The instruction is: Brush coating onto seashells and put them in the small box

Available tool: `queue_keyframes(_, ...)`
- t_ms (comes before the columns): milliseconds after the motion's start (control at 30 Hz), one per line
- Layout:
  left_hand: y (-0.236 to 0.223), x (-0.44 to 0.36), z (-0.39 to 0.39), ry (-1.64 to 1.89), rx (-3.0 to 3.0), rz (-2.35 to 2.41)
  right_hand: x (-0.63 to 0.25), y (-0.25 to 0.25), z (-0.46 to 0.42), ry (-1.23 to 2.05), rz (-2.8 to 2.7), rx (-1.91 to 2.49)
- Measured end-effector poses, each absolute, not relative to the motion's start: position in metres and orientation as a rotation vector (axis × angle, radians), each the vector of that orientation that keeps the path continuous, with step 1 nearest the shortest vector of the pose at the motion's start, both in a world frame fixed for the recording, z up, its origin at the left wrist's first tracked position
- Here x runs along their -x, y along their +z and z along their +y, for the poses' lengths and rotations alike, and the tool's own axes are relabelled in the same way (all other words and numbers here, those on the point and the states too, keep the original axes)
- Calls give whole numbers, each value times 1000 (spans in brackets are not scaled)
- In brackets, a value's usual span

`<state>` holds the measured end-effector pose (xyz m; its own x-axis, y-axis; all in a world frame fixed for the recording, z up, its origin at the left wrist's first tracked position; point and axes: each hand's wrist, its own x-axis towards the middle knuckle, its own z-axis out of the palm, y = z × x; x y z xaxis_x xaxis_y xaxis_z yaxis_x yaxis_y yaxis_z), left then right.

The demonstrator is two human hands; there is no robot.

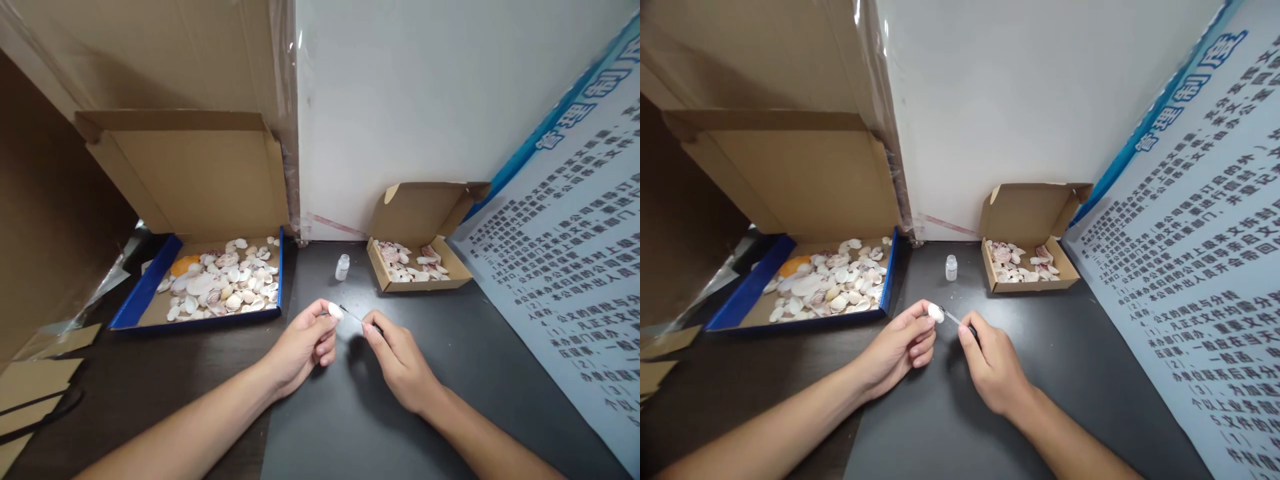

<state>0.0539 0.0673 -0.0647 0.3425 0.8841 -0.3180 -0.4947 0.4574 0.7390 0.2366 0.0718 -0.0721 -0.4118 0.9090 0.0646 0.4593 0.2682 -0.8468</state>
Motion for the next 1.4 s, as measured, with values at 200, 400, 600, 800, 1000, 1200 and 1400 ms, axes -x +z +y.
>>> queue_keyframes(200,-65,-51,67,960,-627,781,-237,-69,71,1109,-2001,1201)
queue_keyframes(400,-63,-50,67,947,-642,802,-237,-70,72,1089,-1992,1236)
queue_keyframes(600,-64,-51,67,963,-633,801,-237,-70,70,1078,-1991,1237)
queue_keyframes(800,-64,-50,66,980,-615,788,-236,-70,70,1065,-2003,1278)
queue_keyframes(1000,-63,-50,67,996,-584,795,-236,-69,70,1041,-2012,1320)
queue_keyframes(1200,-64,-49,66,988,-586,778,-236,-68,69,1112,-2048,1289)
queue_keyframes(1400,-63,-48,66,967,-608,766,-236,-68,69,1144,-2029,1283)
